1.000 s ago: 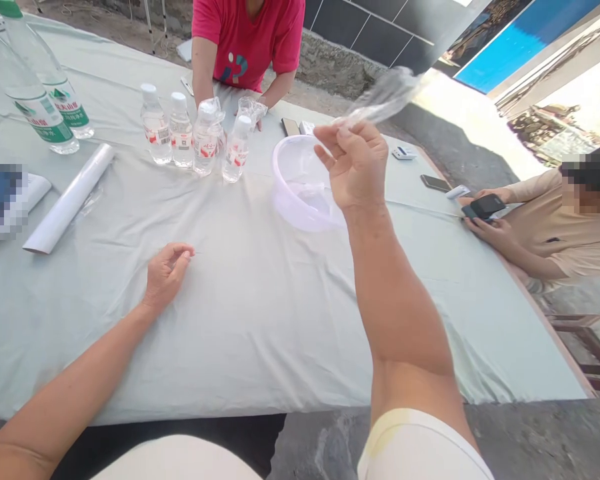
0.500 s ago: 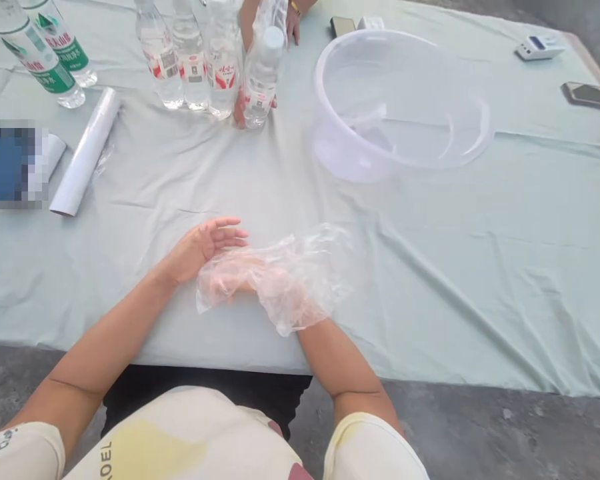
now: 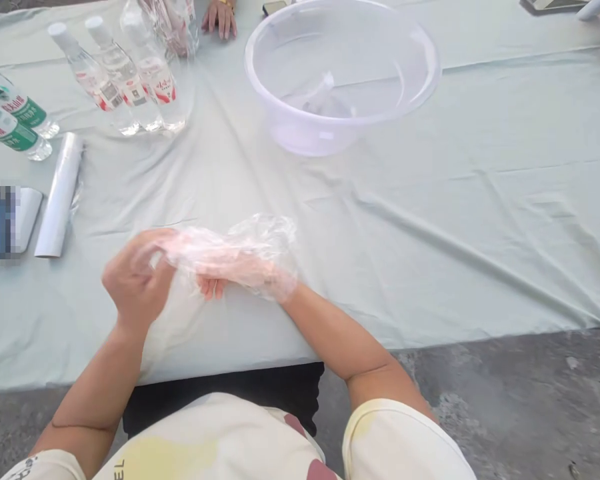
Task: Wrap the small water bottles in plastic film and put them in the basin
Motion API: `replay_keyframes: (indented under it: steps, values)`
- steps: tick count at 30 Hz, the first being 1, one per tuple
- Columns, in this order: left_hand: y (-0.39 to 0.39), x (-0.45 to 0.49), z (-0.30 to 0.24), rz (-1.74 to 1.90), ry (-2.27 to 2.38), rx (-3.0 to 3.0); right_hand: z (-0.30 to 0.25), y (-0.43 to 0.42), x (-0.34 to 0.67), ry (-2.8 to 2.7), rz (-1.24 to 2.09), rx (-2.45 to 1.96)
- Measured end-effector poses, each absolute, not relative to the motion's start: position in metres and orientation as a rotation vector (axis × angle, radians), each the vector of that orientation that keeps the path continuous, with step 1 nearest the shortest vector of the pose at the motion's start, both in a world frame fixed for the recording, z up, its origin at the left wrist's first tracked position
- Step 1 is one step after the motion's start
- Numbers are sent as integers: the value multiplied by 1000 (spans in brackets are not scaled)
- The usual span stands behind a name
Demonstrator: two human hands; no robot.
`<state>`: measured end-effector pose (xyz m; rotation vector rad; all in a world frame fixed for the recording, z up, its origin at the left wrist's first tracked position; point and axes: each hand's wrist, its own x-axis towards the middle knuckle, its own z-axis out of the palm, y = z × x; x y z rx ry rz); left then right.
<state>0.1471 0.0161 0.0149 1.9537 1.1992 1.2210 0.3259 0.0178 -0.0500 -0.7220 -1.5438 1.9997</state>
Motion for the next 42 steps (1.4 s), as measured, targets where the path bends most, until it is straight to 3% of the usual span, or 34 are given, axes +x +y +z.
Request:
replay_keyframes:
  steps: [4,13,15,17,19,22,28,36,38,42]
  values:
    - [57,99,5,1251,1602,1289,-50,21,326,-1440,2201,-630]
    - [32,30,3,552,2182,1706,-31,22,341,-1451,2261,-831]
    - [15,31,16,675,2191,1799,-26,22,344,-1477,2251,-887]
    - [-1,42,32,1084,2152,2034,-24,23,343,-1502,2250,-916]
    - [-13,62,43,1437,1754,2421,-25,23,341,-1535,2247,-929]
    - [-8,99,39,945,1069,2664,-27,23,336,-1595,2238,-923]
    - [55,101,5,248,1709,2417,-23,14,338,-1673,2209,-1055]
    - [55,58,2,3,1615,2346,-5,-13,380,-1982,2153,-1260]
    - [49,63,3,-118,1629,2342,7,-11,392,-2068,1923,-1376]
    - [39,78,12,-364,1615,2296,31,9,380,-1720,1001,-1574]
